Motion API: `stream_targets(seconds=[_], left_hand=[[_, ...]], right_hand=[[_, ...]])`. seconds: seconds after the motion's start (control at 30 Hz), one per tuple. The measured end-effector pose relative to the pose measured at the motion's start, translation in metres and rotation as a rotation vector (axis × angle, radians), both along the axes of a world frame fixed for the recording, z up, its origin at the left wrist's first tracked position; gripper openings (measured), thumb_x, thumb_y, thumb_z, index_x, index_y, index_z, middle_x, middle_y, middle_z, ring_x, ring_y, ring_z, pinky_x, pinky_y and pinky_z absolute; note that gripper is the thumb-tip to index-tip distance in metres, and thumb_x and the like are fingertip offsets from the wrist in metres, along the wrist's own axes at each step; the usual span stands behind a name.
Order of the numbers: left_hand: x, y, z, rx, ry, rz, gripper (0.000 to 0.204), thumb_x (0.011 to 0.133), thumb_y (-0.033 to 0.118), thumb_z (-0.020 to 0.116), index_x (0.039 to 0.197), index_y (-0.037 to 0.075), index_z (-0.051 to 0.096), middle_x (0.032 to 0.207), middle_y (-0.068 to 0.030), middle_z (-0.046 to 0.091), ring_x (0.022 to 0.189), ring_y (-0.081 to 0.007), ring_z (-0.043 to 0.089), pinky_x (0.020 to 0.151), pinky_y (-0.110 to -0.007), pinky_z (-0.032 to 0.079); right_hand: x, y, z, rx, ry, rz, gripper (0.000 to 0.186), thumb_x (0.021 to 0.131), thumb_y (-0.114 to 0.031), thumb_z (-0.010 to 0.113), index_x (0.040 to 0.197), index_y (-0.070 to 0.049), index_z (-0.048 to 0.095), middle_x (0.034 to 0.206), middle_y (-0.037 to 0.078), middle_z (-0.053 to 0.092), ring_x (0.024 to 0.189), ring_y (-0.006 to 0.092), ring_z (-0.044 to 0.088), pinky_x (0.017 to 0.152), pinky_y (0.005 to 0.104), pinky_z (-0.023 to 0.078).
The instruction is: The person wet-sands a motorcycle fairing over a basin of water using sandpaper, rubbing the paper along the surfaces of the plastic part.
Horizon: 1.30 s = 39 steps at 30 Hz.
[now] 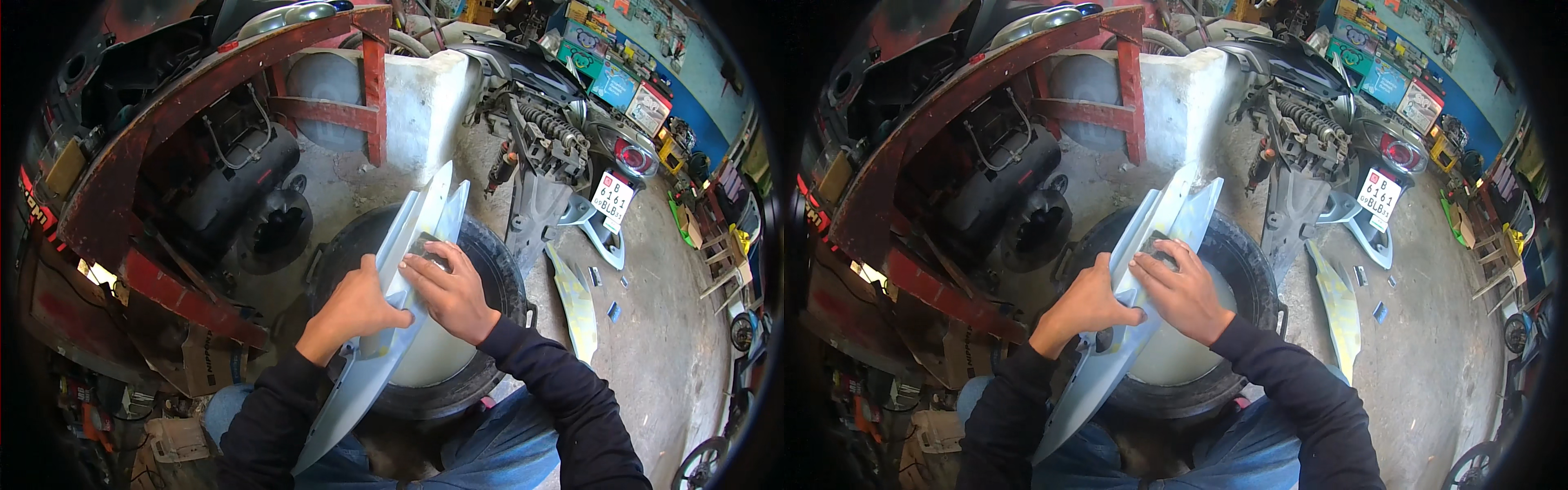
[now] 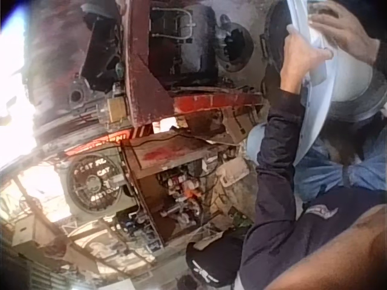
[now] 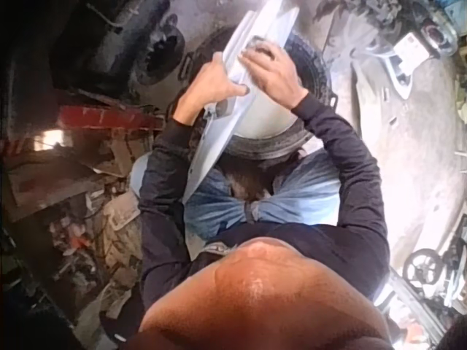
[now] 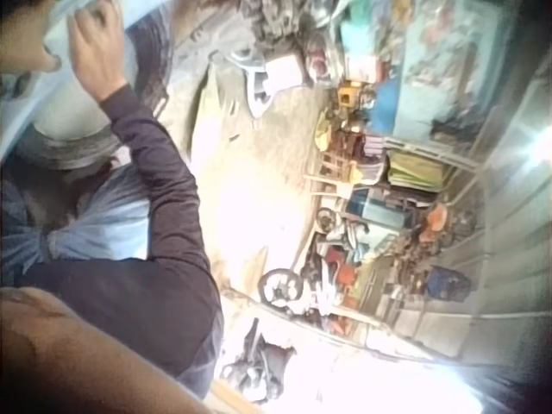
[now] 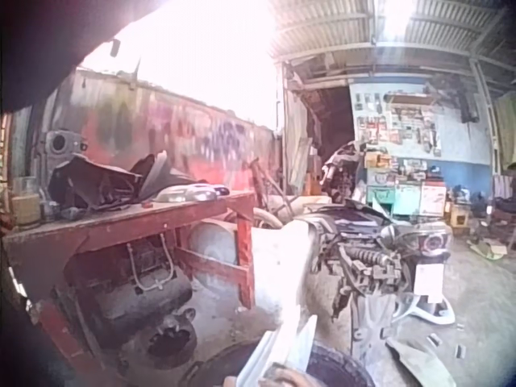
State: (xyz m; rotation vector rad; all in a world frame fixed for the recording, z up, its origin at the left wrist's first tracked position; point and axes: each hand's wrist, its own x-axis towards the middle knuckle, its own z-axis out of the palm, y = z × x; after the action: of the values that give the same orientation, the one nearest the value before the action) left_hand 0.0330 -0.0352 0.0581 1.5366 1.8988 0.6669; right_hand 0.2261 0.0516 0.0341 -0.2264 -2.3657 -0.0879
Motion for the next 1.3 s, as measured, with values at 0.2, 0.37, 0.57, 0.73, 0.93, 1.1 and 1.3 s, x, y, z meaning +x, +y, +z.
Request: stream_targets(seconds=[0.2, 0.37, 0.57, 0.73, 0.93, 1.1, 1.3], left_hand=[[0.002, -0.001, 0.002, -0.021, -0.019, 0.001, 0.094, 0.061, 0.034, 0.09, 0.126, -0.016, 0.045, 0.108, -0.034, 0.07, 0.101, -0.0456, 0.074, 0.089, -0.044, 0.06], [0.0, 0.0, -0.003, 0.008, -0.005, -0.003, 0.092, 0.061, 0.033, 0.09, 0.125, -0.016, 0.046, 0.107, -0.0337, 0.071, 0.1, -0.0452, 0.074, 0.088, -0.044, 0.06], [0.002, -0.001, 0.0, 0.005, -0.021, -0.001, 0.092, 0.061, 0.033, 0.09, 0.124, -0.017, 0.046, 0.106, -0.0343, 0.071, 0.1, -0.045, 0.074, 0.089, -0.044, 0.06], [0.001, -0.001, -0.002, 0.01, -0.014, 0.009, 0.093, 0.061, 0.033, 0.09, 0.125, -0.017, 0.045, 0.106, -0.0348, 0.071, 0.1, -0.0452, 0.074, 0.088, -0.044, 0.06], [0.001, -0.002, 0.001, -0.024, -0.014, 0.007, 0.093, 0.062, 0.033, 0.09, 0.126, -0.018, 0.045, 0.108, -0.035, 0.07, 0.101, -0.0454, 0.074, 0.089, -0.045, 0.06], [0.002, -0.003, 0.005, -0.027, 0.004, 0.011, 0.094, 0.061, 0.033, 0.09, 0.126, -0.018, 0.045, 0.109, -0.0356, 0.07, 0.102, -0.0454, 0.074, 0.088, -0.044, 0.06], [0.0, -0.002, -0.001, -0.01, -0.014, 0.003, 0.094, 0.061, 0.034, 0.09, 0.126, -0.017, 0.045, 0.109, -0.0354, 0.07, 0.101, -0.0454, 0.074, 0.088, -0.044, 0.06]], right_hand=[[0.003, 0.002, -0.003, 0.015, 0.019, 0.054, 0.045, 0.08, -0.013, 0.071, 0.124, -0.005, 0.075, 0.131, 0.008, 0.071, 0.121, 0.0368, 0.062, 0.104, 0.0525, 0.052], [0.004, -0.006, -0.005, 0.028, 0.029, 0.017, 0.045, 0.078, -0.011, 0.071, 0.122, -0.005, 0.076, 0.131, 0.008, 0.071, 0.122, 0.0364, 0.063, 0.104, 0.0525, 0.053], [0.006, -0.03, -0.008, -0.033, 0.017, -0.01, 0.047, 0.077, -0.008, 0.072, 0.124, -0.007, 0.075, 0.132, 0.008, 0.071, 0.122, 0.0378, 0.061, 0.106, 0.0546, 0.05], [0.007, -0.016, -0.003, 0.018, -0.002, -0.077, 0.045, 0.081, -0.014, 0.071, 0.125, -0.005, 0.073, 0.136, 0.007, 0.066, 0.125, 0.0367, 0.059, 0.106, 0.0558, 0.051], [0.006, -0.016, -0.003, -0.046, 0.031, -0.041, 0.047, 0.076, -0.003, 0.069, 0.122, -0.006, 0.076, 0.133, 0.007, 0.07, 0.122, 0.037, 0.061, 0.106, 0.053, 0.05], [0.009, -0.004, -0.005, -0.025, 0.049, -0.06, 0.046, 0.076, -0.003, 0.069, 0.121, -0.006, 0.076, 0.132, 0.008, 0.071, 0.12, 0.0368, 0.062, 0.104, 0.0531, 0.051], [0.008, -0.009, -0.006, -0.029, 0.032, -0.002, 0.047, 0.079, -0.012, 0.072, 0.125, -0.005, 0.073, 0.132, 0.007, 0.068, 0.119, 0.0364, 0.061, 0.105, 0.054, 0.051]])
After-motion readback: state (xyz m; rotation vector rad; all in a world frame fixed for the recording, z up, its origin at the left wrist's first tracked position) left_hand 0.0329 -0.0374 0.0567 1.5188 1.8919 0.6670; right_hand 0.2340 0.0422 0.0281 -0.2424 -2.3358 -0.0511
